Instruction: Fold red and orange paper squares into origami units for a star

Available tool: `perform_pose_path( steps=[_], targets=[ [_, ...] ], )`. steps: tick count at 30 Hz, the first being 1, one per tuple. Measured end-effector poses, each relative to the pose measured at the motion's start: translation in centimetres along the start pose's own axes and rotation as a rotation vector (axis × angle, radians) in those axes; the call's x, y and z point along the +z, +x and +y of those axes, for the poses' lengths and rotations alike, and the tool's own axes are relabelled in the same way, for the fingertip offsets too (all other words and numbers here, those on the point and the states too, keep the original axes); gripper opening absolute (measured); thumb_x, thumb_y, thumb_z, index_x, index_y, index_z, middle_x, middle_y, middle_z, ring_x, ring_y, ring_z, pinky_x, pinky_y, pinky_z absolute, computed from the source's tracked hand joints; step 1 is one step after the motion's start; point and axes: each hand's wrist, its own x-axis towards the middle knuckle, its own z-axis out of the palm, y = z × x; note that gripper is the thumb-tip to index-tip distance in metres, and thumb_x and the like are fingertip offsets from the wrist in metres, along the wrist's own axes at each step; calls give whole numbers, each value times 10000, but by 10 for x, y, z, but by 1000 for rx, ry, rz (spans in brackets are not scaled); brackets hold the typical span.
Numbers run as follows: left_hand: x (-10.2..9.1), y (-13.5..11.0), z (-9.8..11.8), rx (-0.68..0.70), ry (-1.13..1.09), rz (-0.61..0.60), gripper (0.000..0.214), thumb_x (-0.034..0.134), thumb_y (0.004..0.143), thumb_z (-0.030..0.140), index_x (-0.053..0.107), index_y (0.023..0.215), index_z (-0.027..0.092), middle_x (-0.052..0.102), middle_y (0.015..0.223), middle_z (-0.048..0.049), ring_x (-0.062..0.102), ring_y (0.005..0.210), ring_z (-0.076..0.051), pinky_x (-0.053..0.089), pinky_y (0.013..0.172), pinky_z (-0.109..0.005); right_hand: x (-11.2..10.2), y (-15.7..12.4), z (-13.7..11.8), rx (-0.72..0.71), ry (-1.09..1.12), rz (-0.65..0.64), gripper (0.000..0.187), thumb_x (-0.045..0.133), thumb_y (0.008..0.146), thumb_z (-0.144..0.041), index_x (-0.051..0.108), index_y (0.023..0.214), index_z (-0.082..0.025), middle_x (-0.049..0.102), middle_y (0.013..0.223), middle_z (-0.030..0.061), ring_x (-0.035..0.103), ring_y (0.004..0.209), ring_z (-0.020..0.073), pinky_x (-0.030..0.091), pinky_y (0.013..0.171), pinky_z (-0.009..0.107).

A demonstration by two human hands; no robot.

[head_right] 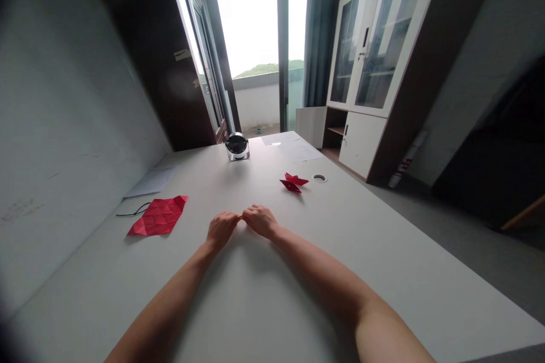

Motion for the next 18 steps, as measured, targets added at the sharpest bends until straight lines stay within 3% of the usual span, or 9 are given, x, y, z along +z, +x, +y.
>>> perform_pose_path(
  steps=[18],
  targets=[
    [1, 1, -7, 19, -30, 14, 347, 426, 998, 418, 701, 882, 241, 692, 826, -63, 586, 823, -194, 409, 755, -282, -2, 1, 5, 35, 45, -66, 111, 589, 931, -214, 676, 864, -202, 681, 885, 54, 571, 848, 170, 402, 721, 251]
  ],
)
